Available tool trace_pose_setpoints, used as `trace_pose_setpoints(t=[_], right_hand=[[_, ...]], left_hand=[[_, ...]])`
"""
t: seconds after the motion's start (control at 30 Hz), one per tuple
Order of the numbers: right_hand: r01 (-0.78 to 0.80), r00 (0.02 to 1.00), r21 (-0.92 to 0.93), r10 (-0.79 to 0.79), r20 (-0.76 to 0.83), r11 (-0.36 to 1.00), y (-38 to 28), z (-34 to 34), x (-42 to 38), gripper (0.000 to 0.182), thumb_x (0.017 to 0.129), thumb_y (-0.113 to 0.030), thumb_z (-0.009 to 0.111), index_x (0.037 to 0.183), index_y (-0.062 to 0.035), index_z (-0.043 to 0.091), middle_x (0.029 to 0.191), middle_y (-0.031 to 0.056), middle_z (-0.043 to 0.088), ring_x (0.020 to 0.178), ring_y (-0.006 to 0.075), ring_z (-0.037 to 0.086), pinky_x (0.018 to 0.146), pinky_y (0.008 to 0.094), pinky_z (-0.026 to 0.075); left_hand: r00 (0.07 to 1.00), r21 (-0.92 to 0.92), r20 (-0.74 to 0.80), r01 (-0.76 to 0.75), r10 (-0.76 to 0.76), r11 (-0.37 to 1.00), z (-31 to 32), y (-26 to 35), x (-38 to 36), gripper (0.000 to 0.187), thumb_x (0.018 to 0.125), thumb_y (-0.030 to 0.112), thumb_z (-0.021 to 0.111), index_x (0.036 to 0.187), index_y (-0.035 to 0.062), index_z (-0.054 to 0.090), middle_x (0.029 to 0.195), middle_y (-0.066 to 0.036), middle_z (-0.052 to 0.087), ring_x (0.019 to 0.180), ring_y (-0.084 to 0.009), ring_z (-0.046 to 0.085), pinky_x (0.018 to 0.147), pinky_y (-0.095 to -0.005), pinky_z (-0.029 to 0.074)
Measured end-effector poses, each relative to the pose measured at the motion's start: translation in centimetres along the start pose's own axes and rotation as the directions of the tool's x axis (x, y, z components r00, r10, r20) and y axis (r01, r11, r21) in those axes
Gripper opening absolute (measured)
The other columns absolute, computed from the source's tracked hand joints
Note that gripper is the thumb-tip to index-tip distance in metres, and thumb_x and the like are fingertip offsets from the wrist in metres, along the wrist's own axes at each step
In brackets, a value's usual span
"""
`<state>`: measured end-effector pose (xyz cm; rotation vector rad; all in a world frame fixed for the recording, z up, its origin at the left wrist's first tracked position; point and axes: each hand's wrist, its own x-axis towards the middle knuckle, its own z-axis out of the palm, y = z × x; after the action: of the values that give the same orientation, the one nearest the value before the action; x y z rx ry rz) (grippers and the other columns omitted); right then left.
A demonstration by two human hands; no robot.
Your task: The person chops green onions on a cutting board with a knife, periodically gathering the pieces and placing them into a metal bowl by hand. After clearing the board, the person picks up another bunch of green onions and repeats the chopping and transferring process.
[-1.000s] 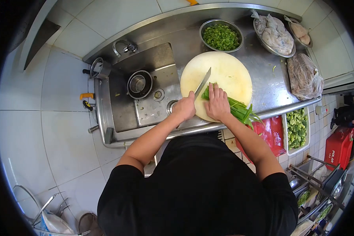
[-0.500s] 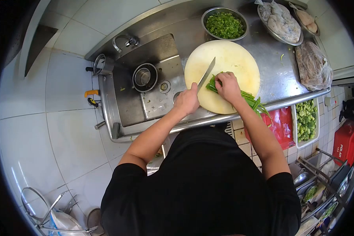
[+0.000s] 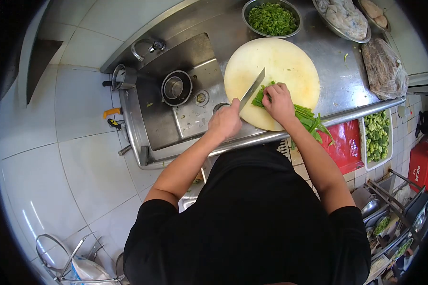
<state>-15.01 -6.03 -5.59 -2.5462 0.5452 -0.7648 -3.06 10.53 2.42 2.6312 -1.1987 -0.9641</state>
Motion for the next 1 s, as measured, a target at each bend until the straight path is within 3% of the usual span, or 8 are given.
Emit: trace_pose_setpoints(t=[0.1, 0.27, 0.33, 0.57, 0.67, 0.73, 0.77, 1.0], right_hand=[[-0.138, 0.985, 0.115, 0.124, 0.118, 0.984, 0.2, -0.5, -0.5, 0.011, 0.080, -0.010, 0.066, 0.089, -0.0038, 0.064, 0.088, 0.0138, 0.064, 0.092, 0.0336, 0.060, 0.083, 0.0418, 0.052], [-0.131, 0.990, 0.115, 0.125, 0.061, 0.985, 0.2, -2.1, -2.3, 0.011, 0.077, -0.006, 0.068, 0.087, -0.0025, 0.064, 0.087, 0.0146, 0.062, 0.094, 0.0337, 0.060, 0.084, 0.0417, 0.051], [0.000, 1.000, 0.018, 0.000, -0.030, 1.000, 0.1, -2.2, -2.0, 0.012, 0.077, -0.005, 0.068, 0.088, -0.0028, 0.063, 0.089, 0.0146, 0.061, 0.095, 0.0332, 0.059, 0.083, 0.0415, 0.051], [-0.170, 0.981, 0.181, 0.149, 0.126, 0.969, 0.2, -1.9, -2.5, 0.016, 0.079, -0.007, 0.067, 0.094, -0.0051, 0.063, 0.090, 0.0113, 0.060, 0.099, 0.0327, 0.057, 0.083, 0.0405, 0.051], [-0.214, 0.975, 0.171, 0.201, 0.092, 0.962, -0.4, -2.5, -2.1, 0.015, 0.079, -0.008, 0.066, 0.093, -0.0050, 0.065, 0.090, 0.0107, 0.061, 0.099, 0.0319, 0.057, 0.083, 0.0403, 0.051], [-0.027, 0.998, -0.069, 0.023, -0.065, 0.997, -0.6, -2.9, -1.7, 0.014, 0.078, -0.008, 0.066, 0.092, -0.0050, 0.067, 0.090, 0.0111, 0.063, 0.097, 0.0310, 0.058, 0.082, 0.0408, 0.051], [-0.033, 0.997, -0.066, 0.029, -0.065, 0.997, -0.5, -2.6, -1.8, 0.014, 0.078, -0.008, 0.066, 0.092, -0.0050, 0.067, 0.090, 0.0111, 0.063, 0.097, 0.0310, 0.058, 0.082, 0.0408, 0.051], [-0.269, 0.963, 0.217, 0.256, 0.088, 0.938, 0.5, -1.3, -2.3, 0.009, 0.078, -0.010, 0.067, 0.086, -0.0051, 0.066, 0.090, 0.0116, 0.064, 0.092, 0.0314, 0.061, 0.081, 0.0414, 0.052]], left_hand=[[0.999, -0.013, -0.042, -0.034, 0.033, 0.999, -0.1, 0.5, -0.4, 0.023, 0.094, 0.015, 0.049, 0.112, 0.0023, 0.044, 0.085, -0.033, 0.064, 0.085, -0.0515, 0.063, 0.079, -0.0599, 0.047], [0.998, 0.001, 0.052, -0.033, 0.033, 0.999, 0.1, 1.1, -1.1, 0.020, 0.095, 0.016, 0.049, 0.109, 0.0028, 0.044, 0.082, -0.032, 0.064, 0.082, -0.0514, 0.063, 0.076, -0.0605, 0.048], [0.997, 0.014, 0.060, -0.048, 0.047, 0.999, 0.5, 0.9, -1.6, 0.020, 0.095, 0.017, 0.049, 0.109, 0.0029, 0.045, 0.080, -0.032, 0.064, 0.081, -0.0515, 0.064, 0.074, -0.0609, 0.047], [0.991, 0.024, 0.108, -0.081, 0.078, 0.996, -0.5, 0.8, -0.8, 0.022, 0.096, 0.017, 0.049, 0.110, 0.0026, 0.044, 0.081, -0.032, 0.064, 0.082, -0.0512, 0.064, 0.075, -0.0602, 0.048], [0.992, 0.039, 0.094, -0.092, 0.088, 0.995, -1.5, 1.6, -0.9, 0.021, 0.096, 0.017, 0.049, 0.111, 0.0029, 0.043, 0.081, -0.032, 0.064, 0.081, -0.0514, 0.063, 0.076, -0.0607, 0.048], [0.998, 0.028, 0.032, -0.049, 0.048, 0.998, -1.8, 2.4, -1.2, 0.020, 0.091, 0.011, 0.048, 0.109, 0.0020, 0.044, 0.082, -0.031, 0.065, 0.084, -0.0482, 0.066, 0.075, -0.0587, 0.049], [0.998, 0.032, 0.036, -0.048, 0.047, 0.998, -1.4, 2.3, -1.1, 0.020, 0.091, 0.011, 0.048, 0.109, 0.0020, 0.044, 0.082, -0.031, 0.065, 0.084, -0.0482, 0.066, 0.075, -0.0587, 0.049], [0.997, 0.050, 0.047, -0.063, 0.061, 0.997, -0.7, 2.2, -0.3, 0.019, 0.093, 0.014, 0.048, 0.109, 0.0025, 0.044, 0.083, -0.030, 0.066, 0.082, -0.0485, 0.066, 0.074, -0.0587, 0.050]])
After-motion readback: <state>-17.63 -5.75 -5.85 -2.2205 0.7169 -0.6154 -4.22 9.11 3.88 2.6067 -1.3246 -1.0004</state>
